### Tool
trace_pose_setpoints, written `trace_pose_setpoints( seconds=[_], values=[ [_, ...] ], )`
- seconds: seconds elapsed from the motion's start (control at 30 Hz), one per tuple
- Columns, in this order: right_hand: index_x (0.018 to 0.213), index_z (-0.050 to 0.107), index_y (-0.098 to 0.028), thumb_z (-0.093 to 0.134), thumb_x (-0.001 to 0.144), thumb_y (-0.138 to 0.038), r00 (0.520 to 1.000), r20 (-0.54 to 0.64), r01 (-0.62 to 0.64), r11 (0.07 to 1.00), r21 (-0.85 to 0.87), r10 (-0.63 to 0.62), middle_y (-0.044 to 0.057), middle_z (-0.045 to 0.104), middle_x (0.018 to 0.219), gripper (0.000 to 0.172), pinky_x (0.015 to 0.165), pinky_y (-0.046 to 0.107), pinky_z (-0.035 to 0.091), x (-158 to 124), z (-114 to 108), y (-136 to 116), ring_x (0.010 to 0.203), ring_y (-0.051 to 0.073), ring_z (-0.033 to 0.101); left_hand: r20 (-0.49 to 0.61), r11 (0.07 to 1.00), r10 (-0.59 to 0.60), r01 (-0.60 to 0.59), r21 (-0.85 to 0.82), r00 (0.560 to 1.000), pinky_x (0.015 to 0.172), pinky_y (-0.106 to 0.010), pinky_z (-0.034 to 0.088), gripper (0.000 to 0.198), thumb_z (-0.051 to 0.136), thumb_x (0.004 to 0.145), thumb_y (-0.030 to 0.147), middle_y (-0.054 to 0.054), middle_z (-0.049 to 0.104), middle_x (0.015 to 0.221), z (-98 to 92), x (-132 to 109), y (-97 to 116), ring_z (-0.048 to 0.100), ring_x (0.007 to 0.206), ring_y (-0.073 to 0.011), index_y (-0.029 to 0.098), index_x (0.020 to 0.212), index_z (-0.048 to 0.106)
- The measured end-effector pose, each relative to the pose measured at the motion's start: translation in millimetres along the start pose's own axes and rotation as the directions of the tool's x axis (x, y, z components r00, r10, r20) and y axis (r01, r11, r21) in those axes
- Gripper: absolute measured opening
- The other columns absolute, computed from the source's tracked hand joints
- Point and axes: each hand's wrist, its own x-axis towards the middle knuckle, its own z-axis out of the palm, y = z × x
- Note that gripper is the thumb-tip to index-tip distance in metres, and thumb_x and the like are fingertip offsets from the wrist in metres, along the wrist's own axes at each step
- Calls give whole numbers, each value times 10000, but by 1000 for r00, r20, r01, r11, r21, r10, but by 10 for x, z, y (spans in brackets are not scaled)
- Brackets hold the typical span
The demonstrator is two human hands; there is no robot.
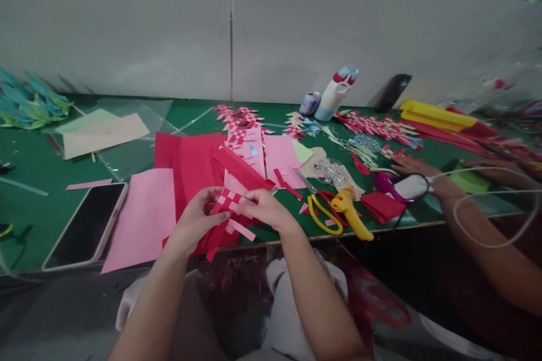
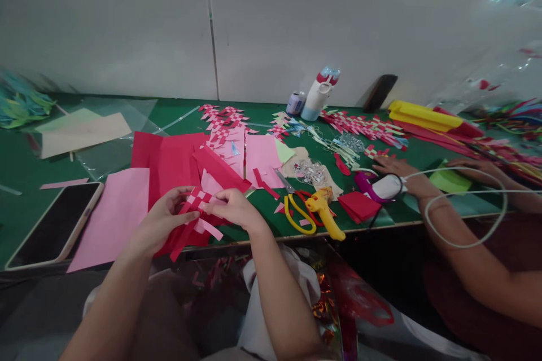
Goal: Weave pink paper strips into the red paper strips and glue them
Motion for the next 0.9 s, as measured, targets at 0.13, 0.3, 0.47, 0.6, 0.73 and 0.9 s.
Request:
trace_pose_setpoints(
  seconds=[0.13,0.3,0.47,0.6,0.73,0.9],
  values=[
    [584,536,-139,708,675,-501,998,-65,25,1000,14,-24,-64,354,533,411,474,202,217,2,-14,-33,511,56,295,40,999,-36,35,33,999,797,-344,537,700,802,598,297,-91,607,1159,-35,-59,7,620,1013,-223,219,1220,490],
    [539,463,-155,721,656,-500,989,-130,67,998,-5,-67,-65,305,545,446,484,210,206,-7,-19,-54,524,58,273,43,985,-172,171,10,984,787,-344,556,712,822,598,288,-106,675,1097,-77,-163,-19,679,926,-222,221,1225,492],
    [598,573,-139,696,686,-529,990,-117,71,997,-24,-73,-33,466,574,418,505,210,273,-11,7,-68,549,75,361,33,966,-236,238,-99,971,694,-316,576,552,830,582,265,-93,730,860,-91,-216,-57,707,752,-210,160,1070,593],
    [668,621,-133,739,638,-529,997,-77,-3,1000,1,3,-25,534,600,414,511,206,305,9,12,-29,567,91,432,10,969,-204,204,-142,979,688,-284,576,462,837,567,276,-83,737,816,-105,-223,-56,708,728,-192,141,959,633],
    [733,662,-123,818,547,-463,996,2,-91,993,73,91,-24,593,626,417,550,213,369,35,24,41,577,104,507,-62,968,-188,175,-179,980,670,-256,573,463,855,534,275,-62,737,783,-127,-223,-55,706,702,-175,147,920,635],
    [722,693,-124,766,641,-427,1000,5,-10,994,107,9,35,686,712,322,649,246,439,50,52,52,651,138,602,-25,965,-191,183,-186,981,683,-292,578,444,829,587,349,-91,740,856,-153,-238,-84,710,756,-206,147,943,656]
  ],
)
